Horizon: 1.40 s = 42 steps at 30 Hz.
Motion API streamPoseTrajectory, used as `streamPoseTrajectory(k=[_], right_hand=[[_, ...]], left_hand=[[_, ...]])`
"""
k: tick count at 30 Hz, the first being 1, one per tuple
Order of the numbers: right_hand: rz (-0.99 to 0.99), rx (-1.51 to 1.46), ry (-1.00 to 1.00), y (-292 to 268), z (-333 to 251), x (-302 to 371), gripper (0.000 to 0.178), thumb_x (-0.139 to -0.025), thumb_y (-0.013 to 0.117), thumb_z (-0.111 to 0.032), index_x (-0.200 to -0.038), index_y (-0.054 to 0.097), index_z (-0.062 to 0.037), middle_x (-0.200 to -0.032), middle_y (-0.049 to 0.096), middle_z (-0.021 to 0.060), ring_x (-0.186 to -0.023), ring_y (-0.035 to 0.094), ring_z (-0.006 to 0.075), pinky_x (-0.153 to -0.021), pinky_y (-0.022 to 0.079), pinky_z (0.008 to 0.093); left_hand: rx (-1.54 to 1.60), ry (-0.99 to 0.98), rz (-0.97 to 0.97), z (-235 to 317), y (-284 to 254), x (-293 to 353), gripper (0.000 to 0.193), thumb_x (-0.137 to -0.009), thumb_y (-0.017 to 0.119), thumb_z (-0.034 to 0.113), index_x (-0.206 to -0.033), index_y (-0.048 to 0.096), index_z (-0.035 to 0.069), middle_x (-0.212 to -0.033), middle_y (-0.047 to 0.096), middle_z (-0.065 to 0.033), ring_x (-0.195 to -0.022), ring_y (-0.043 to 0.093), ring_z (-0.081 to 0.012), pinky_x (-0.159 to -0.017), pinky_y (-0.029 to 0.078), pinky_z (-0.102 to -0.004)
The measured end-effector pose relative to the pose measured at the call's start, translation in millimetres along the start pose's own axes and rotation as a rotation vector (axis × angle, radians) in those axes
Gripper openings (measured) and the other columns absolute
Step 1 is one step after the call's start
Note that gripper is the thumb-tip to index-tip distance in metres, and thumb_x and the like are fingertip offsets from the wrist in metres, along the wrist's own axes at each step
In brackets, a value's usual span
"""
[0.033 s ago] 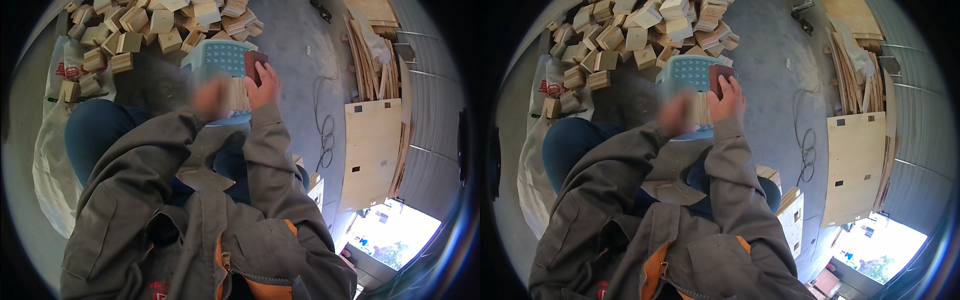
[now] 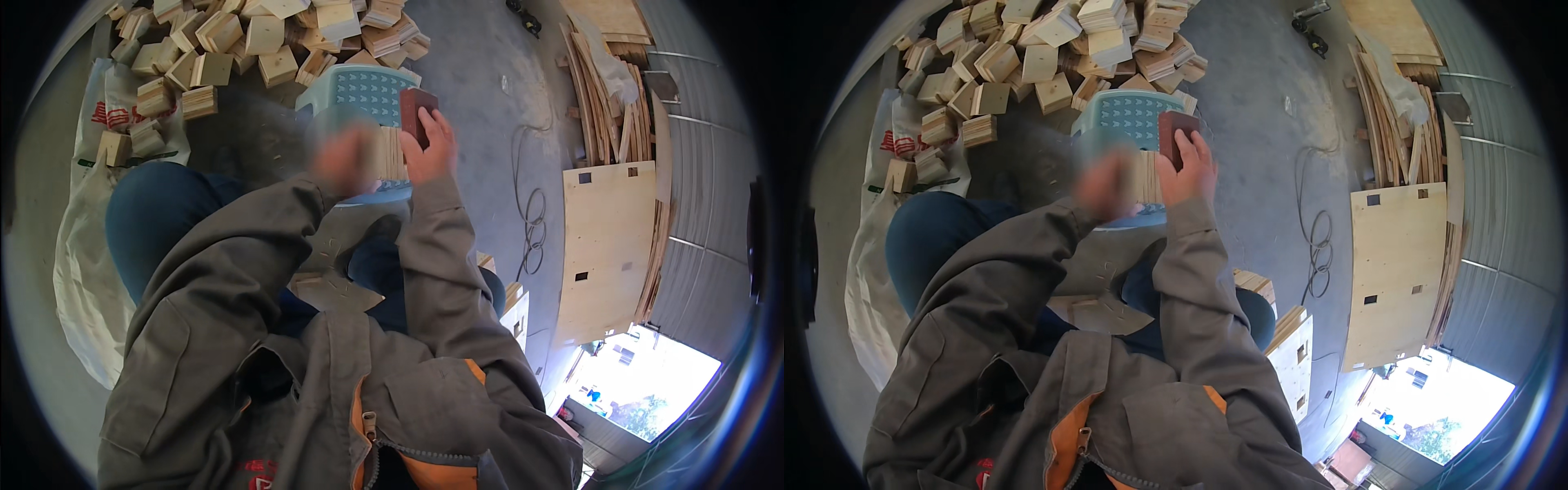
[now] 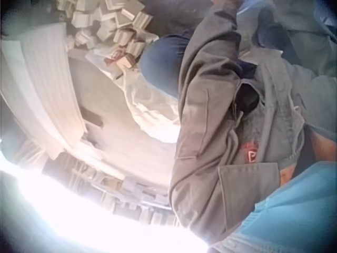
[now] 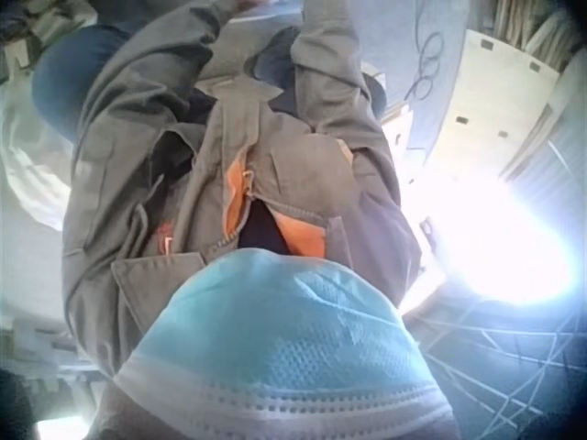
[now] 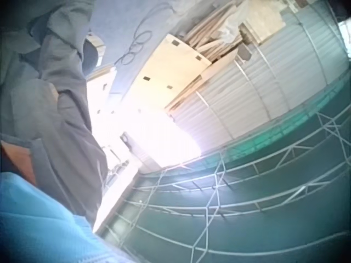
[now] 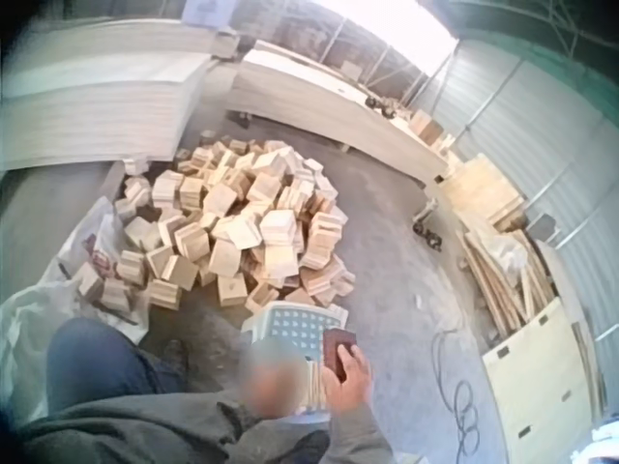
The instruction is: The person sits on the floor and sands small wooden blocks using a sanding block. They pick up each block, sand its edges and faces, then place it into a nearby stack. The process is repeated for multiple blocks.
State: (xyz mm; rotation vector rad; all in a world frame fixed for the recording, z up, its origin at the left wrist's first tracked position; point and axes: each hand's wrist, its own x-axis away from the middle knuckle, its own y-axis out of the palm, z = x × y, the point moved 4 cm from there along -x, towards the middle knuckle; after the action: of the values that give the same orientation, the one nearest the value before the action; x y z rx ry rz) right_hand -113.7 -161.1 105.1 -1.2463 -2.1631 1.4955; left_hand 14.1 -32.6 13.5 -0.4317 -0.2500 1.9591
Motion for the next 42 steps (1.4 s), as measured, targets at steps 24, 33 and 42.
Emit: streamPoseTrajectory(k=[24,33,42], right_hand=[[-0.087,-0.167,0.075,0,14,-33,0.059,-0.083,0.082,-0.025,-0.139,0.069,-0.0114,-0.155,0.055,0.0198,-0.143,0.052,0.0402,-0.118,0.043,0.0497],[0.01,0.015,-0.07,-19,-11,59,0.065,-0.083,0.083,-0.022,-0.145,0.066,-0.0094,-0.157,0.053,0.0212,-0.141,0.054,0.0393,-0.117,0.042,0.0488],[-0.013,0.092,-0.118,-49,-47,140,0.064,-0.081,0.085,-0.018,-0.143,0.067,-0.0157,-0.16,0.051,0.0175,-0.129,0.059,0.0393,-0.109,0.044,0.0505]], left_hand=[[-0.026,-0.062,-0.008,18,-6,-4,0.091,-0.063,0.099,0.019,-0.14,0.051,0.007,-0.13,0.06,-0.0192,-0.12,0.062,-0.0416,-0.104,0.052,-0.0486],[-0.082,-0.113,0.028,22,-13,-3,0.099,-0.062,0.097,0.021,-0.148,0.048,0.013,-0.141,0.059,-0.0163,-0.132,0.059,-0.0399,-0.109,0.049,-0.0499],[-0.043,-0.087,0.001,23,-9,-4,0.096,-0.064,0.095,0.023,-0.148,0.048,0.013,-0.141,0.059,-0.0173,-0.132,0.058,-0.041,-0.109,0.049,-0.0502]])
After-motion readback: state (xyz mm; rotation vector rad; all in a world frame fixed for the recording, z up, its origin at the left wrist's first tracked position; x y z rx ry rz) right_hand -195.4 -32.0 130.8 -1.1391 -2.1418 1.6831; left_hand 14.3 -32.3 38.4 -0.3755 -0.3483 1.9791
